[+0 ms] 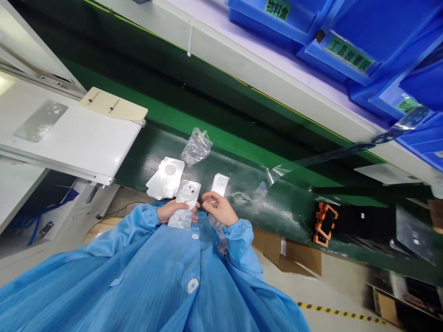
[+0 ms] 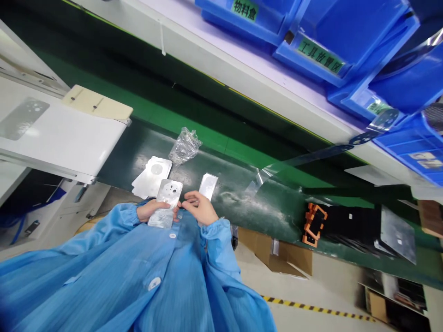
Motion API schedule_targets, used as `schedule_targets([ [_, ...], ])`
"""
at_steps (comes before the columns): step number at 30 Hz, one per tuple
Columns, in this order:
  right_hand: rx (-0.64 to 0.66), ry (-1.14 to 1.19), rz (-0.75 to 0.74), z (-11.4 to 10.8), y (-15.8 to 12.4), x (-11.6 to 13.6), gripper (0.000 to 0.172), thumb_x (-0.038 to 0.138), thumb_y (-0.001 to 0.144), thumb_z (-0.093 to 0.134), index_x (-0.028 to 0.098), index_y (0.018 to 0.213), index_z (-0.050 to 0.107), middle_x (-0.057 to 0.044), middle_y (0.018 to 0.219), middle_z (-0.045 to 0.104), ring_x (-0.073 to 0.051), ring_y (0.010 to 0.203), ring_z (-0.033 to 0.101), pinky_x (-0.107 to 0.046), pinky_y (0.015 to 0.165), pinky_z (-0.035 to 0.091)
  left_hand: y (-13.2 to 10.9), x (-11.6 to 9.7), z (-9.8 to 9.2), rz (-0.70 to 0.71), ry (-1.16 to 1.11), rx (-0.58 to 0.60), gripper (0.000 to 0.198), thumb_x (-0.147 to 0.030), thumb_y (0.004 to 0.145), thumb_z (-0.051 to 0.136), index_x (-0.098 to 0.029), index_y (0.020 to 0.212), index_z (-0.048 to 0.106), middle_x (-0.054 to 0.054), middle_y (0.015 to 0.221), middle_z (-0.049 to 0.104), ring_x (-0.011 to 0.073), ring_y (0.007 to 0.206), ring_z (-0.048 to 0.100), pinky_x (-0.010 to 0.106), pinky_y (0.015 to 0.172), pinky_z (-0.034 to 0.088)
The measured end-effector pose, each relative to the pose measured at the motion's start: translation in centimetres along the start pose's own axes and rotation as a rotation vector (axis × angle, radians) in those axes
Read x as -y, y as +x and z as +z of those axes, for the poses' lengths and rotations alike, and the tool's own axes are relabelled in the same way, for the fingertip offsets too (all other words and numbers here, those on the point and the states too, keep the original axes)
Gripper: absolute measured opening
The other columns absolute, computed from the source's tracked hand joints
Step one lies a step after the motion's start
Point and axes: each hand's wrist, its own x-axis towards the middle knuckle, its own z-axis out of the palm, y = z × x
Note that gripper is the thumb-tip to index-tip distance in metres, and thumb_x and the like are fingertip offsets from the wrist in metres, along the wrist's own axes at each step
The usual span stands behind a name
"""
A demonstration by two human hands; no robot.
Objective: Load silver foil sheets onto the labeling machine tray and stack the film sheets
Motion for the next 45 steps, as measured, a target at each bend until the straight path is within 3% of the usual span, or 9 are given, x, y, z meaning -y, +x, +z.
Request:
schedule_targets([
  [3,-0.131,-0.036,-0.090,-0.3,2.1,2.2,0.034,0.039,0.075,0.072,0.019,0.102,0.064,-0.004,0.090,0.068,-0.015,0.078,0.064,-0.025,0.068,0.051,-0.9,0.2,0.2,-0.007,0.000,0.112,0.030,-0.026,0.074,0.066,-0.012,0.101,0.070,0.006,0.084,0.068,0.0244,0.078,0.066,0.041,0.084,0.052],
  [8,0.069,-0.038,-0.131,1.0,4.1,3.8,0.026,0.042,0.080,0.068,0.017,0.085,0.067,-0.003,0.078,0.070,-0.017,0.072,0.065,-0.026,0.065,0.051,-2.2,-0.4,0.2,0.002,0.058,0.161,0.035,-0.024,0.072,0.068,-0.013,0.104,0.070,0.007,0.086,0.068,0.0248,0.081,0.066,0.040,0.086,0.050],
  [13,-0.053,-0.084,-0.264,1.9,6.6,4.7,0.023,0.040,0.083,0.065,0.018,0.089,0.068,-0.003,0.087,0.071,-0.018,0.081,0.065,-0.027,0.074,0.051,-3.8,0.1,-0.6,0.025,-0.043,0.074,0.041,-0.021,0.068,0.068,-0.014,0.108,0.068,0.007,0.089,0.067,0.0241,0.080,0.065,0.043,0.086,0.050],
  [17,-0.295,0.015,-0.269,2.6,13.3,4.5,0.032,0.045,0.090,0.053,0.016,0.100,0.063,-0.004,0.083,0.068,-0.016,0.073,0.063,-0.025,0.067,0.050,-6.1,0.9,-2.6,0.111,-0.166,-0.043,0.039,-0.018,0.067,0.065,-0.014,0.105,0.069,0.007,0.088,0.064,0.0219,0.078,0.063,0.042,0.082,0.052],
  [23,-0.142,-0.411,-0.113,6.9,21.7,0.9,0.022,0.027,0.087,0.054,0.013,0.097,0.067,-0.005,0.083,0.070,-0.019,0.078,0.065,-0.030,0.077,0.051,-10.3,1.3,-6.1,0.295,-0.338,-0.227,0.048,-0.018,0.071,0.062,-0.011,0.118,0.062,0.009,0.090,0.065,0.0221,0.079,0.064,0.040,0.081,0.053],
  [32,-0.230,-0.606,-0.283,10.1,19.7,0.8,0.031,0.031,0.086,0.061,0.014,0.111,0.068,-0.015,0.111,0.062,-0.028,0.107,0.055,-0.043,0.101,0.039,-10.1,-0.3,-7.2,0.246,-0.327,-0.084,0.048,-0.013,0.073,0.061,-0.009,0.121,0.060,0.009,0.090,0.066,0.0224,0.079,0.064,0.043,0.083,0.052],
  [38,0.249,-0.023,-0.253,9.3,14.4,2.0,0.031,0.045,0.085,0.060,0.016,0.089,0.070,-0.003,0.080,0.068,-0.015,0.071,0.060,-0.025,0.067,0.048,-7.1,-2.2,-6.6,0.003,-0.184,0.033,0.049,-0.014,0.073,0.062,-0.009,0.121,0.060,0.011,0.093,0.068,0.0233,0.079,0.066,0.043,0.083,0.052],
  [41,0.115,-0.025,-0.262,8.3,14.5,3.5,0.026,0.041,0.082,0.063,0.016,0.080,0.068,-0.002,0.074,0.067,-0.014,0.067,0.059,-0.024,0.063,0.046,-6.8,-2.9,-6.0,-0.014,-0.169,0.068,0.047,-0.015,0.073,0.062,-0.010,0.119,0.062,0.011,0.096,0.068,0.0250,0.083,0.066,0.045,0.084,0.051],
  [45,-0.206,-0.196,-0.352,9.1,20.3,9.0,0.023,0.035,0.088,0.055,0.016,0.086,0.068,-0.003,0.078,0.069,-0.016,0.072,0.062,-0.025,0.069,0.046,-9.7,-1.8,-7.1,0.101,-0.241,0.024,0.045,-0.015,0.074,0.064,-0.009,0.118,0.064,0.011,0.098,0.068,0.0259,0.086,0.065,0.046,0.086,0.049],
])
